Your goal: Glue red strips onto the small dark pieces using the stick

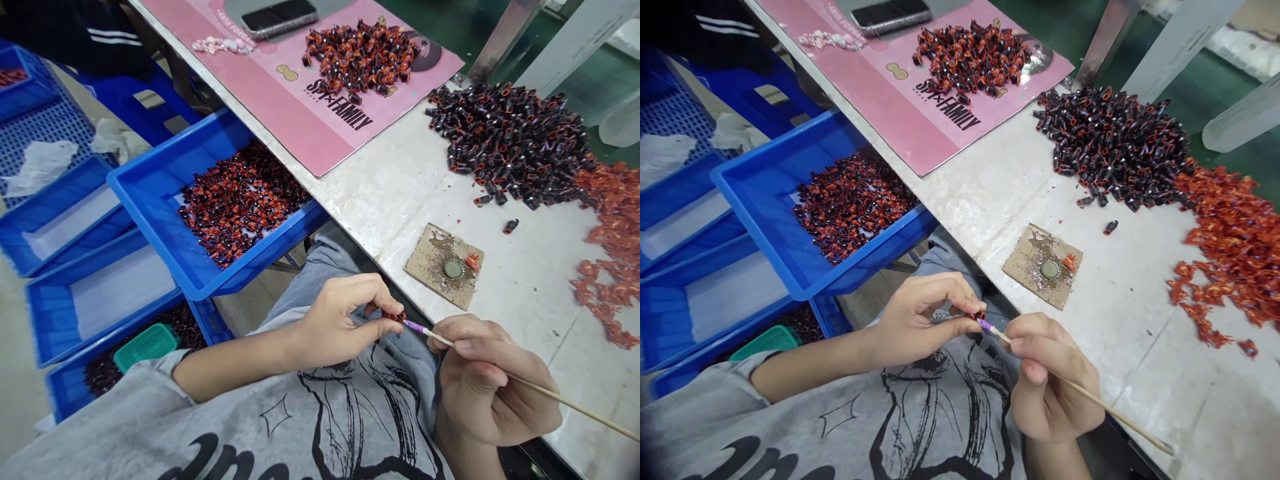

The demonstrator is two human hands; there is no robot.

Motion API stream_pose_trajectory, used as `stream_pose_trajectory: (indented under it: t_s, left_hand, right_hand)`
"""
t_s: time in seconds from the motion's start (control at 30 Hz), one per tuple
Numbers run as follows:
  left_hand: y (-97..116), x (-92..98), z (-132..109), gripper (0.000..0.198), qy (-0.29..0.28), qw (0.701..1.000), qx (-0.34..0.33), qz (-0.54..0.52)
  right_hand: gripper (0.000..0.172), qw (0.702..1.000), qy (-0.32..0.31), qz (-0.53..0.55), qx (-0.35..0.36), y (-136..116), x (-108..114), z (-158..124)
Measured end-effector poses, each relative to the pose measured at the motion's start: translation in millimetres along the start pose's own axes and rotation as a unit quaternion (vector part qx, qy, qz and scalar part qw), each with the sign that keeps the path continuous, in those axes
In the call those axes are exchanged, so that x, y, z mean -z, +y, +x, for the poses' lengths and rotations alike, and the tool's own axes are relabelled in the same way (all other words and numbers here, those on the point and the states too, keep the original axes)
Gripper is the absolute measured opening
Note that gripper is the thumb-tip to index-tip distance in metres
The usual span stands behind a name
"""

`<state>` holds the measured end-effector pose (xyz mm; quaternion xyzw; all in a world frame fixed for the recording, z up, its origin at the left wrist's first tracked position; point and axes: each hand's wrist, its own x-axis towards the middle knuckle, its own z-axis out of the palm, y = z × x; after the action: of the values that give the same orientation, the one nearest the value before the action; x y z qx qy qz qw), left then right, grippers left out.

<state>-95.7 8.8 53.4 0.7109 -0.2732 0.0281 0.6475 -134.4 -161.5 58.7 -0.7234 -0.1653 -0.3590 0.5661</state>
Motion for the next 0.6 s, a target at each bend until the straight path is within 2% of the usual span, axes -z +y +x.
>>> stream_pose_trajectory:
  t_s: [0.17, 0.3, 0.43, 0.5, 0.53, 0.6]
  left_hand:
    - [0, -0.4, -1, 0.019, -0.004, 1.0, 0.004, 0.001]
    - [3, 2.2, 2, 0.015, 0.015, 1.0, -0.014, -0.002]
    - [10, 9.6, 7, 0.013, 0.063, 0.997, -0.051, 0.012]
    - [14, 12.6, 10, 0.012, 0.087, 0.992, -0.081, 0.034]
    - [16, 13.3, 11, 0.014, 0.1, 0.989, -0.097, 0.044]
    - [18, 13.1, 13, 0.031, 0.127, 0.981, -0.132, 0.058]
  right_hand:
    - [0.016, 1.0, 0.017, 0.004, 0.004, 3, -2, 0]
    - [0.019, 0.996, 0.091, -0.01, 0.016, 1, 1, 0]
    - [0.02, 0.983, 0.171, -0.052, -0.049, -8, 8, -1]
    - [0.021, 0.986, 0.152, -0.046, -0.054, -12, 9, 1]
    - [0.02, 0.992, 0.111, -0.029, -0.06, -13, 9, 3]
    - [0.018, 0.997, 0.014, 0.009, -0.069, -14, 6, 10]
